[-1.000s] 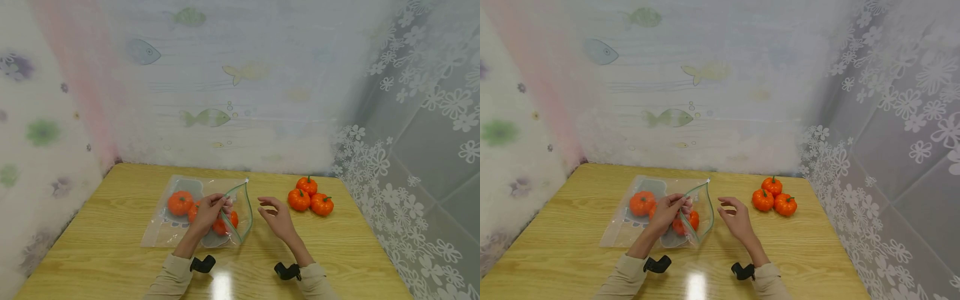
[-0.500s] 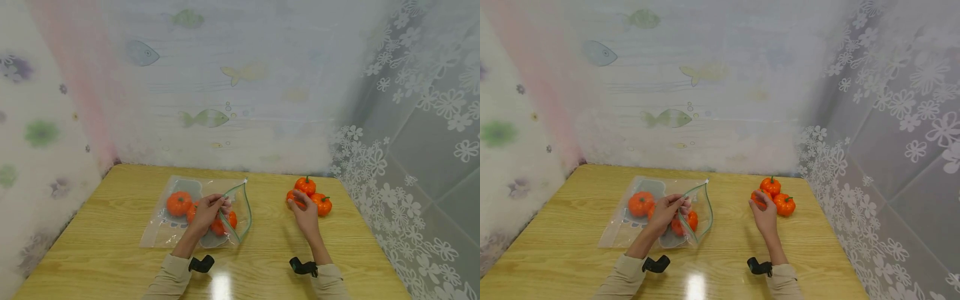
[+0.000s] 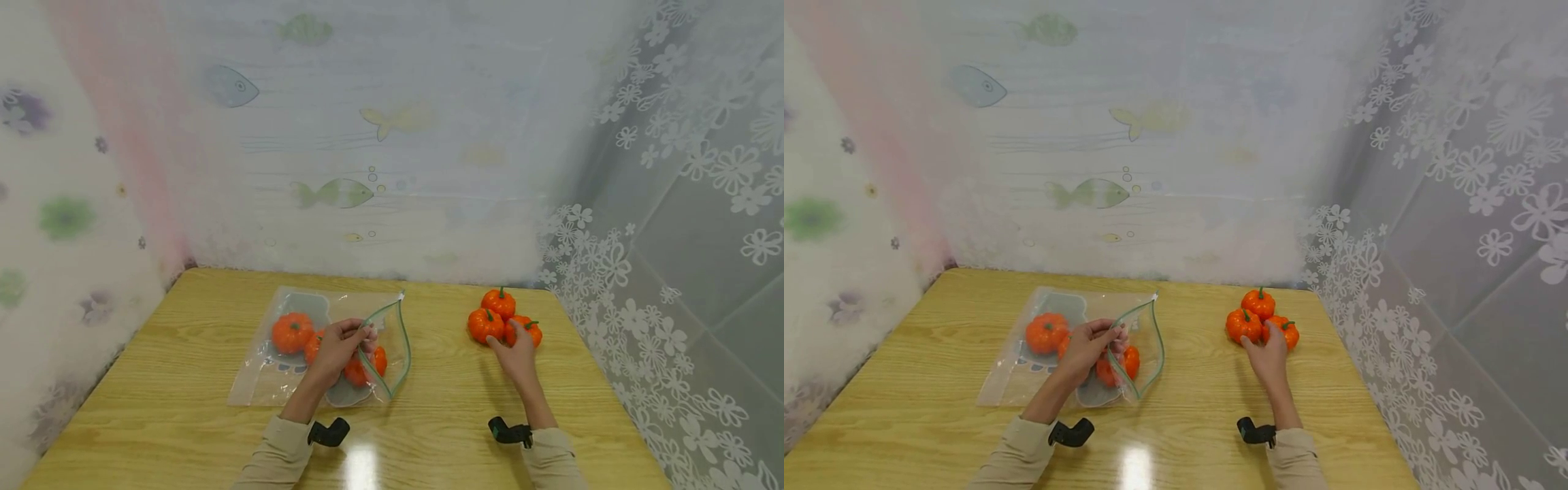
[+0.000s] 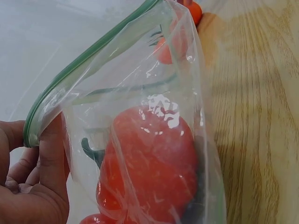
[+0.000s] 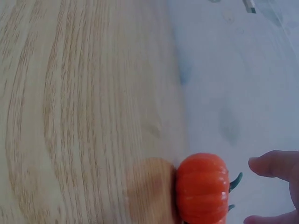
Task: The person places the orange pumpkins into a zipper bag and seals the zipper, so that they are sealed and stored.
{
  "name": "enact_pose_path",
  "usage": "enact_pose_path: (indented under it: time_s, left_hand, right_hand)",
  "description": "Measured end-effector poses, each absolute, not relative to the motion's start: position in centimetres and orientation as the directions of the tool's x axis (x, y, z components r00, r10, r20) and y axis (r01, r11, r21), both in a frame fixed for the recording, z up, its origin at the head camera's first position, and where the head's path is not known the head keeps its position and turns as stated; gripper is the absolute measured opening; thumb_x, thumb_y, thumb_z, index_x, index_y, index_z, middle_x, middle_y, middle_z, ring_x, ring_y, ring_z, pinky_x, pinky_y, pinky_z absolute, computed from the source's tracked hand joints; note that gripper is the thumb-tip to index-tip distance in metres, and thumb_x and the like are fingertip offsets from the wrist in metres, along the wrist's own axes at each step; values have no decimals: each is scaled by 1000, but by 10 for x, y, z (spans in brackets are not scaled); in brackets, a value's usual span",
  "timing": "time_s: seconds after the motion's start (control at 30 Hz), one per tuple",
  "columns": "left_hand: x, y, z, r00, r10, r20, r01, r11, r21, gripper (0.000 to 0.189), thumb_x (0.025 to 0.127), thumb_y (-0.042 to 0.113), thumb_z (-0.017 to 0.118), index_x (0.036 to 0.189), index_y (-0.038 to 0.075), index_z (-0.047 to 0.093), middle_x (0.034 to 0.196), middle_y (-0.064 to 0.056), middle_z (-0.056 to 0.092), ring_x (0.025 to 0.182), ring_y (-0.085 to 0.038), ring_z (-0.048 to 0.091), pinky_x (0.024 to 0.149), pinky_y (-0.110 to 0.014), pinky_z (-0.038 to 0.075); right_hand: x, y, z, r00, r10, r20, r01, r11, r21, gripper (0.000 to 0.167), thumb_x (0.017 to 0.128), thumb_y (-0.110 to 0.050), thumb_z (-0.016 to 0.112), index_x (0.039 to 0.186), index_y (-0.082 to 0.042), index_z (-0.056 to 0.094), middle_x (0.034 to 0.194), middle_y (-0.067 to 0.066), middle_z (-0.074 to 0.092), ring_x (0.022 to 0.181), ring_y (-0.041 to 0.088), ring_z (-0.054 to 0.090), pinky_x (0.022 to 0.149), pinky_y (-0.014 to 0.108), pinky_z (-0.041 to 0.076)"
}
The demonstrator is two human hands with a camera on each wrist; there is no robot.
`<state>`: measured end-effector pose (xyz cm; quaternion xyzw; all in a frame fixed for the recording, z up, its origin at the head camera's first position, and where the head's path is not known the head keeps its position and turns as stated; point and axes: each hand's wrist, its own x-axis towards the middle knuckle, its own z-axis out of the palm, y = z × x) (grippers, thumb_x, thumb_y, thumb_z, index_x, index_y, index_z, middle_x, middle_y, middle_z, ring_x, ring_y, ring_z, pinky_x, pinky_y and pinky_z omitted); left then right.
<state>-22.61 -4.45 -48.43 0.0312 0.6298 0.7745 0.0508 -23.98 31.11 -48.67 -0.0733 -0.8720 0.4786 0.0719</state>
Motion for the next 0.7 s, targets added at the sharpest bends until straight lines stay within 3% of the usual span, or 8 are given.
enact_pose_path:
  time_s: [0.17,0.47,0.7]
  left_hand:
    - [-227,-45,-485,-992,127,-20,-46,-205,978,23,104,7,58,117,-10,64,88,-5,73,69,-12,69,65,-25,61]
    - [-228,-43,-488,-996,88,-5,-24,-211,977,23,104,4,57,115,-13,67,86,-9,74,67,-12,70,65,-26,62]
    - [-228,-42,-490,-991,131,-7,-34,-202,979,26,107,8,53,116,-13,65,91,-12,71,69,-13,69,67,-26,62]
  right_hand:
    - [-242,311,-490,-987,161,5,92,591,-802,78,101,-19,63,155,14,18,160,37,15,149,51,15,122,64,20]
    - [-254,315,-495,-992,120,-47,108,577,-809,79,101,-20,61,158,10,16,162,34,18,150,48,19,123,61,22]
    - [-265,316,-497,-992,109,-59,112,575,-810,75,102,-23,62,157,10,22,156,33,32,139,48,39,114,59,38]
